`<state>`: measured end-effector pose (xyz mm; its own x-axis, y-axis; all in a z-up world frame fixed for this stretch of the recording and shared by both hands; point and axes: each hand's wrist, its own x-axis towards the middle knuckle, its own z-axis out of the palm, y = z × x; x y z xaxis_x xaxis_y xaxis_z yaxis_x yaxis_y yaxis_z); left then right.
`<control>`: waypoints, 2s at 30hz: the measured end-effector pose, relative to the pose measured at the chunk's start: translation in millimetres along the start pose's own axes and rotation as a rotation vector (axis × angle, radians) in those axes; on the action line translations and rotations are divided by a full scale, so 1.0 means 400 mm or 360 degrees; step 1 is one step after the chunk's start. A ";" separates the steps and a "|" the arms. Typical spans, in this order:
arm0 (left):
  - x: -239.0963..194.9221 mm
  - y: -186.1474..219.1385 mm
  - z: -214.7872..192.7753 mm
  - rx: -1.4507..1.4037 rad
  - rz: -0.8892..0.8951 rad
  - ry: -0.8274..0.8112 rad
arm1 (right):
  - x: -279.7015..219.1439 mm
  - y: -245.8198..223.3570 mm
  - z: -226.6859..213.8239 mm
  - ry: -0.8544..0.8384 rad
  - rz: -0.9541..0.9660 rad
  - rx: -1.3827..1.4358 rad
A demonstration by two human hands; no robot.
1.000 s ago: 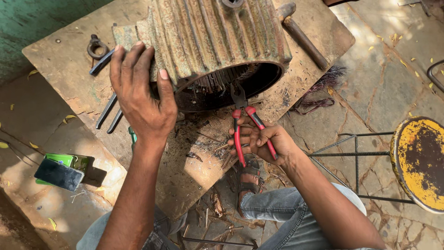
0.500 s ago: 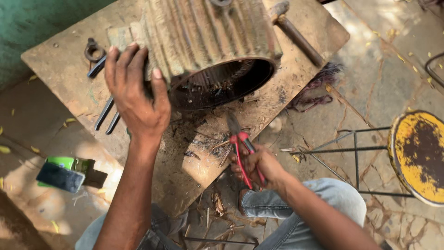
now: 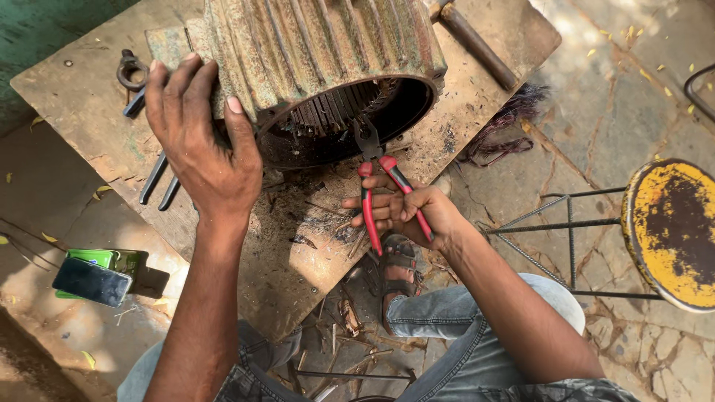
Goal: The person removes copper windings from a motor stator by hand and with pliers. They pull out bundles of wire, cut remaining ends, and place the removed wire on the workbench.
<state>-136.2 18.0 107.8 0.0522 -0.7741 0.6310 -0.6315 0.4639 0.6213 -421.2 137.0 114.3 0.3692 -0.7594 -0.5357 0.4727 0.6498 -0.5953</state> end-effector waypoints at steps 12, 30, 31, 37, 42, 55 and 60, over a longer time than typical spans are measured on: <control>0.003 -0.022 0.016 0.0085 0.0029 0.0023 | 0.036 0.039 -0.044 -0.0104 0.0017 0.0498; 0.005 -0.014 0.013 0.0047 0.0007 0.0028 | -0.192 0.290 -0.022 0.0331 -0.0440 0.0170; 0.004 -0.017 0.019 0.0055 0.0036 0.0061 | -0.201 0.300 -0.028 0.0536 -0.0507 -0.0024; -0.004 -0.029 0.022 0.0045 0.0031 0.0045 | -0.178 0.249 0.061 0.1017 -0.0432 -0.0163; -0.002 -0.032 0.021 0.0028 0.0043 0.0036 | -0.112 0.120 0.096 0.0301 -0.0147 0.0005; -0.013 -0.008 0.001 -0.0004 0.0008 -0.0037 | 0.055 0.046 -0.033 -0.0164 -0.0067 0.0294; -0.011 -0.010 0.003 -0.0006 0.0013 -0.0042 | 0.046 0.071 -0.022 -0.0036 -0.0154 0.0405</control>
<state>-135.1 19.0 102.1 0.0267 -0.7814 0.6235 -0.6289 0.4717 0.6181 -408.0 141.9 82.1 0.3291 -0.8201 -0.4681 0.6917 0.5468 -0.4717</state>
